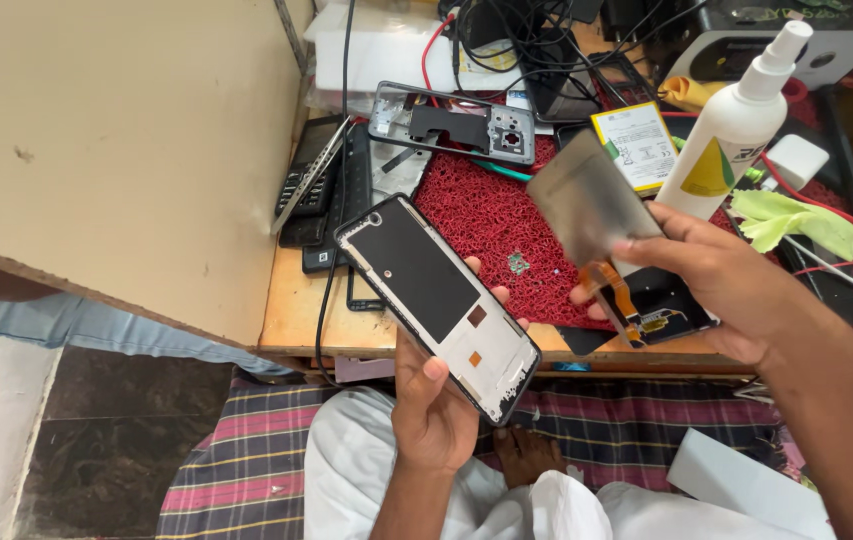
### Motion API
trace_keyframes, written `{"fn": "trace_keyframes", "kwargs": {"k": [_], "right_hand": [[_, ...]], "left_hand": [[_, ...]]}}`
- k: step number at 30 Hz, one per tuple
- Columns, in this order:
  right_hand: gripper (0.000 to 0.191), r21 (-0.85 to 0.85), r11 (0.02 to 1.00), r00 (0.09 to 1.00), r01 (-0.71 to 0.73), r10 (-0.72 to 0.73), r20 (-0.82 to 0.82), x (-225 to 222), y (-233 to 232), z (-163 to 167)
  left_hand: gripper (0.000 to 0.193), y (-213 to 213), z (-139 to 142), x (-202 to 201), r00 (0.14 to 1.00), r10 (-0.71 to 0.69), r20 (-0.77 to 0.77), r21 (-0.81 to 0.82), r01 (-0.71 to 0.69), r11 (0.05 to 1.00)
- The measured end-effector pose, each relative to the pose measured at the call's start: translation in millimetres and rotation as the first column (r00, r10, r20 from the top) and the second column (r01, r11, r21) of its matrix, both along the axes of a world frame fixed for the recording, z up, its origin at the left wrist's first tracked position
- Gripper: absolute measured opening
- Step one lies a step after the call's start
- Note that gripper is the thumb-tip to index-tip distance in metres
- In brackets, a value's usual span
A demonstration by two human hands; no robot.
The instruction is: The person disassembles a smartphone, removes the battery, and then reassembles it by reconnecting the battery and placing the back cover. The person tests the device by turning it on to show the boot screen.
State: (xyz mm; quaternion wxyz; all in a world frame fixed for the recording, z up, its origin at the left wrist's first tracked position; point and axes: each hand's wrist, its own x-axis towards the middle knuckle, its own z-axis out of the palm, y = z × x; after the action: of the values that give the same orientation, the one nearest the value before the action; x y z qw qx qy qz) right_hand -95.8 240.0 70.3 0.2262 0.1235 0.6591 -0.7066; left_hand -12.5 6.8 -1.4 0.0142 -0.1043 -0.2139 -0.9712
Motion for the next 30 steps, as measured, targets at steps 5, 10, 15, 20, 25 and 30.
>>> {"fn": "trace_keyframes", "kwargs": {"k": [5,10,15,20,25,30], "right_hand": [[0.054,-0.137,0.987,0.903,-0.086,0.019,-0.429,25.4,-13.3,20.3],[0.058,-0.121,0.989,0.852,0.091,-0.14,-0.504,68.9,-18.7,58.9],[0.061,-0.096,0.973,0.823,0.212,-0.231,-0.519,51.2,-33.5,69.7],[0.063,-0.067,0.95,0.807,0.304,-0.294,-0.512,60.9,1.1,41.7],[0.067,-0.099,0.957,0.82,0.272,-0.284,-0.497,46.8,-9.1,61.3],[0.083,-0.167,0.979,0.762,0.117,-0.196,-0.617,39.3,-80.0,124.1]], "left_hand": [[0.088,7.9,9.2,-0.5,0.998,0.015,-0.054,0.017,-0.014,1.0],[0.088,23.1,30.7,13.5,0.992,-0.059,-0.109,0.138,0.074,0.988],[0.088,37.4,29.8,11.7,0.998,-0.041,-0.055,0.111,0.047,0.993],[0.089,52.7,30.2,5.6,0.999,-0.038,-0.017,0.053,0.039,0.998],[0.089,57.1,28.9,3.9,1.0,-0.018,0.002,0.019,0.018,1.0],[0.09,56.0,25.6,6.2,1.0,-0.001,0.017,-0.006,0.001,1.0]]}}
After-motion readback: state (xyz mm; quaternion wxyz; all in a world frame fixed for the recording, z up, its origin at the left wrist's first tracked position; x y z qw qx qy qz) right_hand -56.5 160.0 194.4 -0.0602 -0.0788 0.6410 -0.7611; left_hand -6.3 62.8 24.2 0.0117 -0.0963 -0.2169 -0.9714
